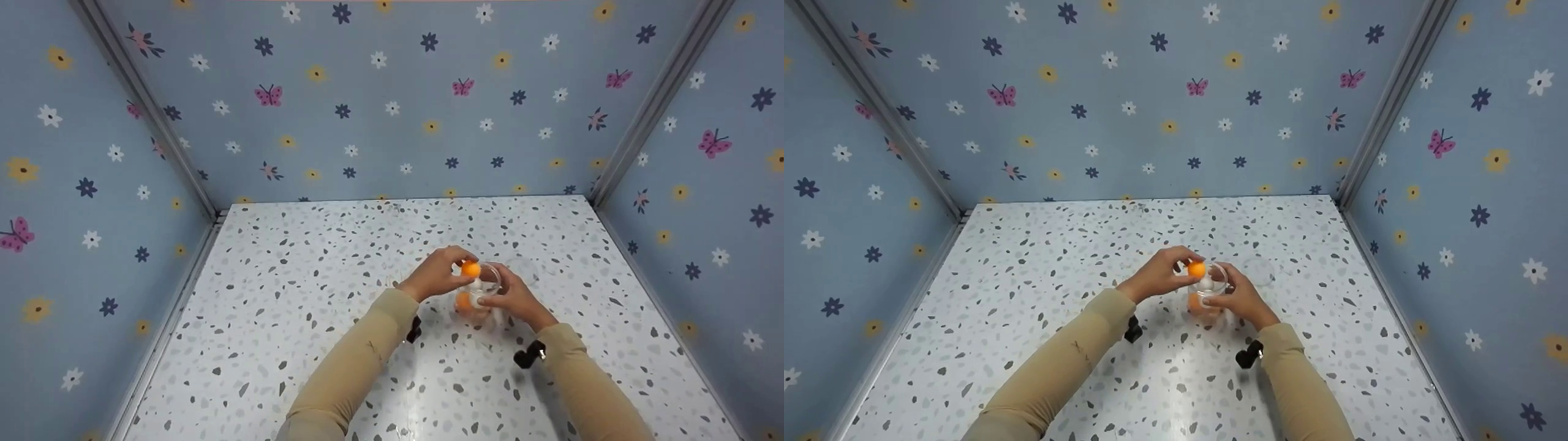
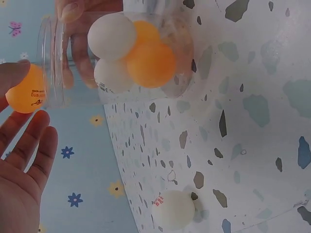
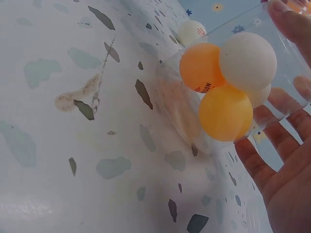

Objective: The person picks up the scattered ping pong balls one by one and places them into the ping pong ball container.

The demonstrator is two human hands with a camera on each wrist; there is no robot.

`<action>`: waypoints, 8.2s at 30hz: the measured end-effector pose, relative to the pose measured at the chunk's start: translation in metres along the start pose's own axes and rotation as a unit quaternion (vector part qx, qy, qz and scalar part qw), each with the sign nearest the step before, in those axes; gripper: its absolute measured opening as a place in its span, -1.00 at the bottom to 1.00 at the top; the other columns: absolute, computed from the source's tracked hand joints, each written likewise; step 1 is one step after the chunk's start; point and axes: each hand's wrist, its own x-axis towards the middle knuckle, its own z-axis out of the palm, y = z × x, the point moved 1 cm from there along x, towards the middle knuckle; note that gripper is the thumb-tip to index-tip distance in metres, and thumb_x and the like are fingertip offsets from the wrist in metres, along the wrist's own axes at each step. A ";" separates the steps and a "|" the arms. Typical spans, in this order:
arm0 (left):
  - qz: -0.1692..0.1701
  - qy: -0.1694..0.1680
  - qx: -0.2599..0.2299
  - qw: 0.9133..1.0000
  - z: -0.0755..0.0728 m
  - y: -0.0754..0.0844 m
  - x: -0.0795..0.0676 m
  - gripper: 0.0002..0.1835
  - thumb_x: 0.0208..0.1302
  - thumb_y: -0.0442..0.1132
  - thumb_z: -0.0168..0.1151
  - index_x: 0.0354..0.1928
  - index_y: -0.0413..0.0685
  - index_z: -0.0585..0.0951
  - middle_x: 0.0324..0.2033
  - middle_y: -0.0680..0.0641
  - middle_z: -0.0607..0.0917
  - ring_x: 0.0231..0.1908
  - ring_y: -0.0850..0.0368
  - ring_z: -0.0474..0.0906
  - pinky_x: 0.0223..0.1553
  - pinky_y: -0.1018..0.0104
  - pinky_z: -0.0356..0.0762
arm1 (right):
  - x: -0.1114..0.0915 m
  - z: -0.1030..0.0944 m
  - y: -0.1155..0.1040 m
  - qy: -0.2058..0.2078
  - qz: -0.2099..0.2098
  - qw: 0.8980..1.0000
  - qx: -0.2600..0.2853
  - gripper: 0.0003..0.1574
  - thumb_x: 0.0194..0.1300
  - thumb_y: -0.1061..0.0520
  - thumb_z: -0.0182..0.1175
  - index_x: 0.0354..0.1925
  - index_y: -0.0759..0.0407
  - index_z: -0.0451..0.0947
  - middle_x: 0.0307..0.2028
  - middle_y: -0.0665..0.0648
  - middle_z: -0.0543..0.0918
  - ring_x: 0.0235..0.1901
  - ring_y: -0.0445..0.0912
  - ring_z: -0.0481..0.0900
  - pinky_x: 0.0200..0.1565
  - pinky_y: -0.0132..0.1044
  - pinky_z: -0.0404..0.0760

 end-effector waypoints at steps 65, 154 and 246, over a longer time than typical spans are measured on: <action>-0.069 0.025 -0.011 0.997 -0.022 -0.041 -0.036 -0.69 0.53 -0.20 0.34 0.18 -0.18 0.72 0.11 -0.25 0.75 0.07 -0.08 0.69 0.09 0.10 0.72 | 0.001 0.000 0.001 -0.003 0.000 1.000 -0.020 0.05 0.24 0.29 0.58 0.56 0.36 0.30 0.43 0.45 0.54 0.46 0.36 0.46 0.29 -0.21 0.59; -0.209 -0.010 0.038 0.977 -0.002 -0.081 -0.039 -0.48 0.41 -0.27 0.44 0.37 -0.19 0.65 0.36 -0.19 0.70 0.43 -0.16 0.57 0.56 0.00 0.43 | 0.000 -0.001 0.004 0.002 0.006 1.000 -0.010 0.06 0.21 0.27 0.60 0.58 0.18 0.35 0.43 0.38 0.56 0.45 0.28 0.49 0.34 -0.16 0.56; -0.032 0.045 -0.046 0.997 -0.007 0.000 -0.006 -0.58 0.44 -0.28 0.47 0.25 -0.31 0.68 0.13 -0.22 0.75 0.11 -0.07 0.70 0.24 -0.03 0.72 | 0.000 -0.001 0.002 -0.005 -0.028 1.000 -0.007 0.04 0.24 0.35 0.55 0.57 0.35 0.30 0.42 0.49 0.53 0.46 0.43 0.44 0.18 -0.40 0.62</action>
